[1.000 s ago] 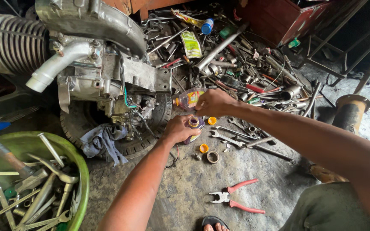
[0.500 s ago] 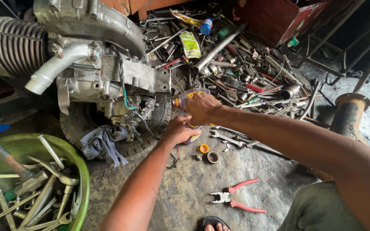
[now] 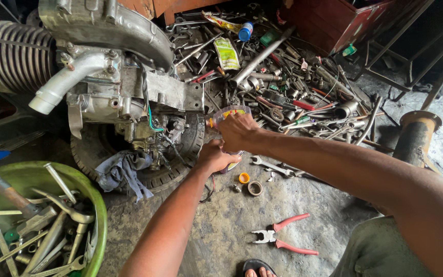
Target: The person pours a reddish liquid from a plastic bottle into a small opening on a disassembled engine block. They use a cloth to wipe the bottle's mouth and the engine area. The person then picks up a second bottle, opens it, and pours more liquid into the same opening.
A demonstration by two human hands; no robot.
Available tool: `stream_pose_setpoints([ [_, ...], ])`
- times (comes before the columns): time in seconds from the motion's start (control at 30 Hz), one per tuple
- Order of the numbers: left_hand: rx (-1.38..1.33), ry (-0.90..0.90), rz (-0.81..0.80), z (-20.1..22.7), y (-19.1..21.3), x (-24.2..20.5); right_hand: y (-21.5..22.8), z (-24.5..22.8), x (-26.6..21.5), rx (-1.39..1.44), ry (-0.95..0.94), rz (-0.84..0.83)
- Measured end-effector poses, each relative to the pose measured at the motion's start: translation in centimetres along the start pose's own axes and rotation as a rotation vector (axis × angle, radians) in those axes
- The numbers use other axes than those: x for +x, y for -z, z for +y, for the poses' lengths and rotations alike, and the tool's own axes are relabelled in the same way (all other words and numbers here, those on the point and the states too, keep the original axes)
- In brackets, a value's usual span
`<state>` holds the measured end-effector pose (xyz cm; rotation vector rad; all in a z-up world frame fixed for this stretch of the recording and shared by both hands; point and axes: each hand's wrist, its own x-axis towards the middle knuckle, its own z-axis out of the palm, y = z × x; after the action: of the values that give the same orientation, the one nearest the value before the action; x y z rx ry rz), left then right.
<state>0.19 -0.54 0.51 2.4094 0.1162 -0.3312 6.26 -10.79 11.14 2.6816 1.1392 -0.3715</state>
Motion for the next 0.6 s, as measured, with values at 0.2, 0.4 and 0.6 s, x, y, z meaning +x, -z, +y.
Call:
stream_pose_setpoints([
  [0.2,-0.034,-0.021,-0.001,0.1,0.2,-0.2,-0.3,0.7,-0.2,0.008,0.014,-0.001],
  [0.4,-0.126,0.058,-0.01,0.1,-0.3,0.0,-3.7,3.7,2.0,0.221,-0.127,-0.112],
  [0.6,-0.172,0.029,0.006,-0.8,-0.8,0.6,-6.3,5.7,0.3,1.085,-0.401,-0.24],
])
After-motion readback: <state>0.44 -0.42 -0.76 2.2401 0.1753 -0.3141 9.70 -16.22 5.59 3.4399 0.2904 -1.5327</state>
